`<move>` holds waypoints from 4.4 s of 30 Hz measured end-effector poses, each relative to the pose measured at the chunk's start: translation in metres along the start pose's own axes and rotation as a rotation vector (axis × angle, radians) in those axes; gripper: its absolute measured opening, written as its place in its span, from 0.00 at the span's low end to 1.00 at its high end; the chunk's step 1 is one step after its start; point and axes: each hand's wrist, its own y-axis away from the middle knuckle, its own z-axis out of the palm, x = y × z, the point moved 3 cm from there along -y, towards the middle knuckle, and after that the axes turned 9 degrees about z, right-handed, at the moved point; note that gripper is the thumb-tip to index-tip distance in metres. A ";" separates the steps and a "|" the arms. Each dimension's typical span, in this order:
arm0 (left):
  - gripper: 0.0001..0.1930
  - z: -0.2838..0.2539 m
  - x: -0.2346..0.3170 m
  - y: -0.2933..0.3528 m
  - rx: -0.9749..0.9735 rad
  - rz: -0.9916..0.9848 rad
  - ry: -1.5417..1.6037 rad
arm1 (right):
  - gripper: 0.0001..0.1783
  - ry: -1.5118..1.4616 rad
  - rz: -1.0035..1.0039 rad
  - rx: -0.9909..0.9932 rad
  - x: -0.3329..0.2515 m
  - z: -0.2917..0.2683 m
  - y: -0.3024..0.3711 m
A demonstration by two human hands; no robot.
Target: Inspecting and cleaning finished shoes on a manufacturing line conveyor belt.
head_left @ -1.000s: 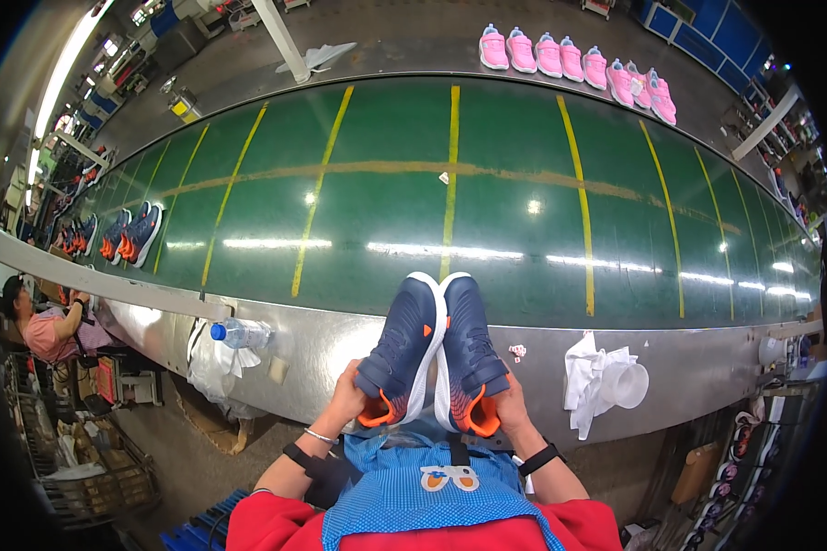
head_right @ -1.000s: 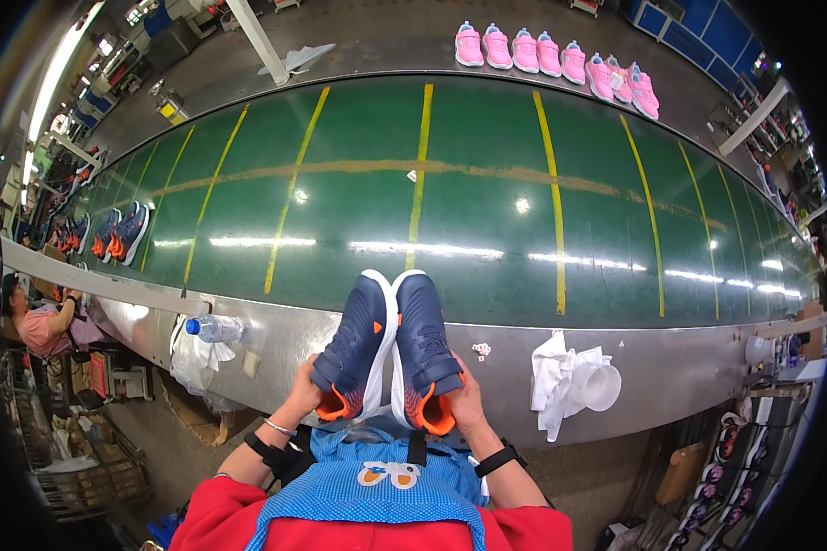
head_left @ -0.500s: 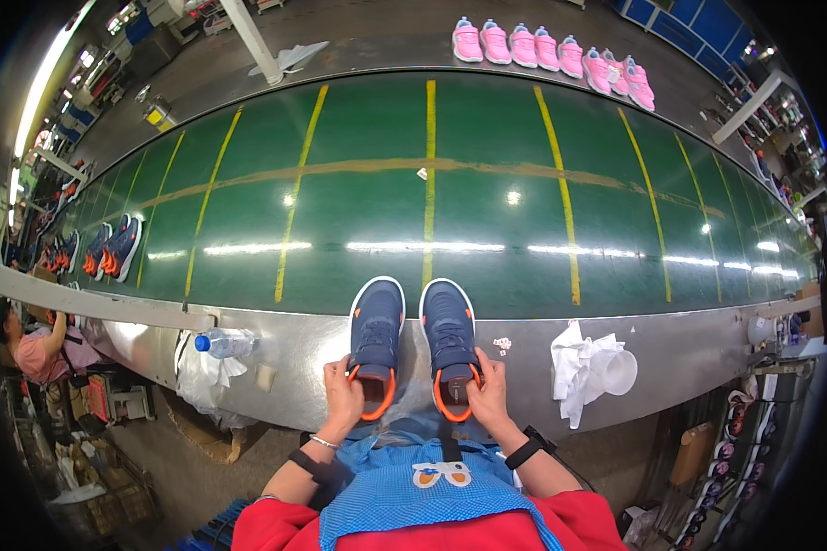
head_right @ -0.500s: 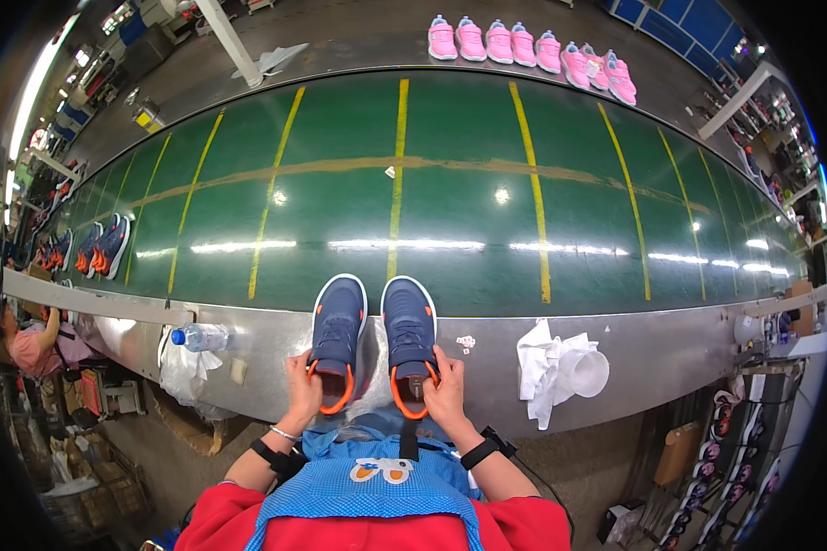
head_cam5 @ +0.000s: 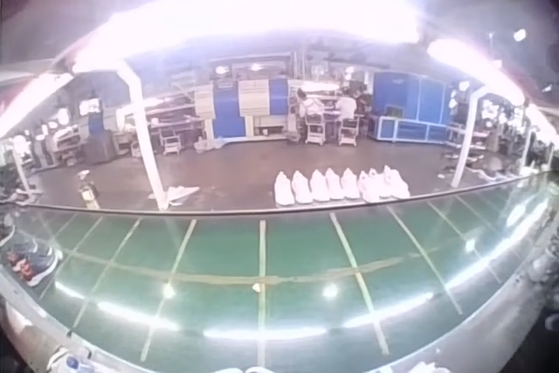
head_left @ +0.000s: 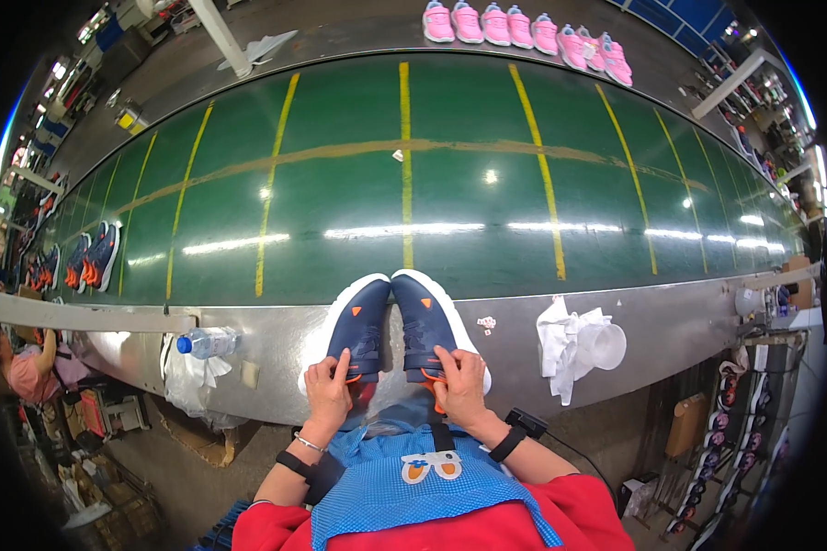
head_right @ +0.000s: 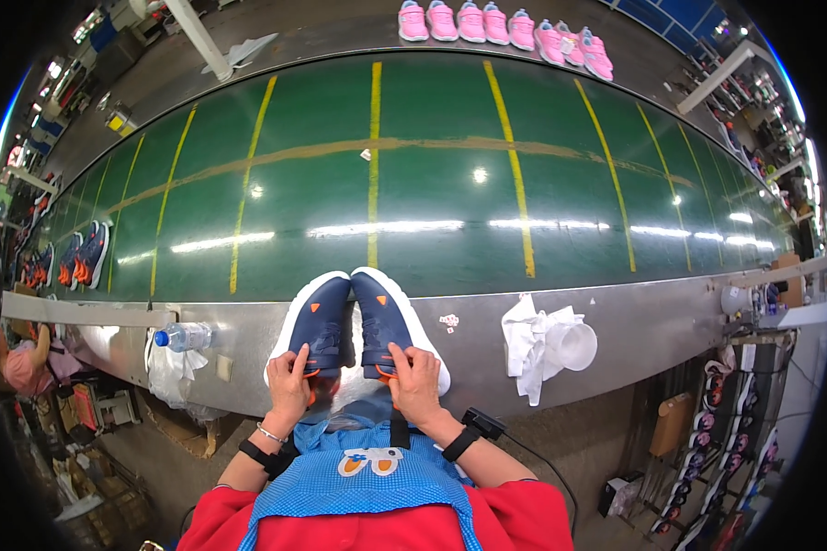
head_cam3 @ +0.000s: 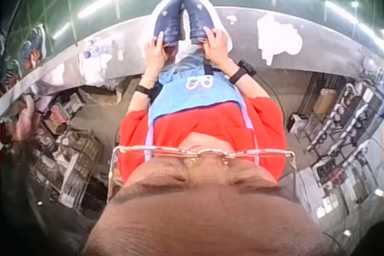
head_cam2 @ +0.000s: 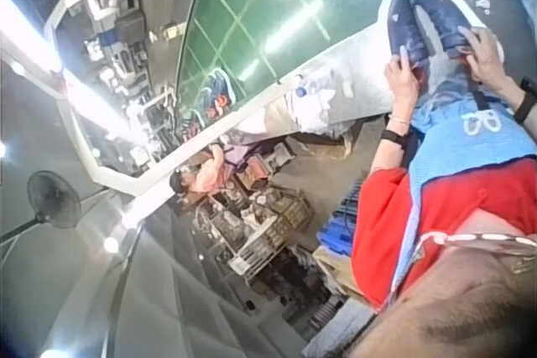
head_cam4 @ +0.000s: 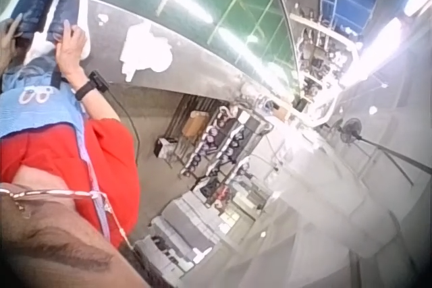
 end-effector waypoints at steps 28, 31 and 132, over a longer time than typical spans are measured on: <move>0.29 0.010 0.021 -0.017 -0.081 -0.411 0.694 | 0.24 -0.549 0.443 0.173 0.038 -0.011 0.007; 0.29 0.004 0.056 -0.045 -0.200 -0.456 1.253 | 0.25 -0.474 0.276 0.240 0.023 -0.030 0.009; 0.37 -0.039 0.060 -0.075 -0.552 -0.594 1.335 | 0.06 -0.372 -0.141 -0.038 -0.008 -0.095 -0.083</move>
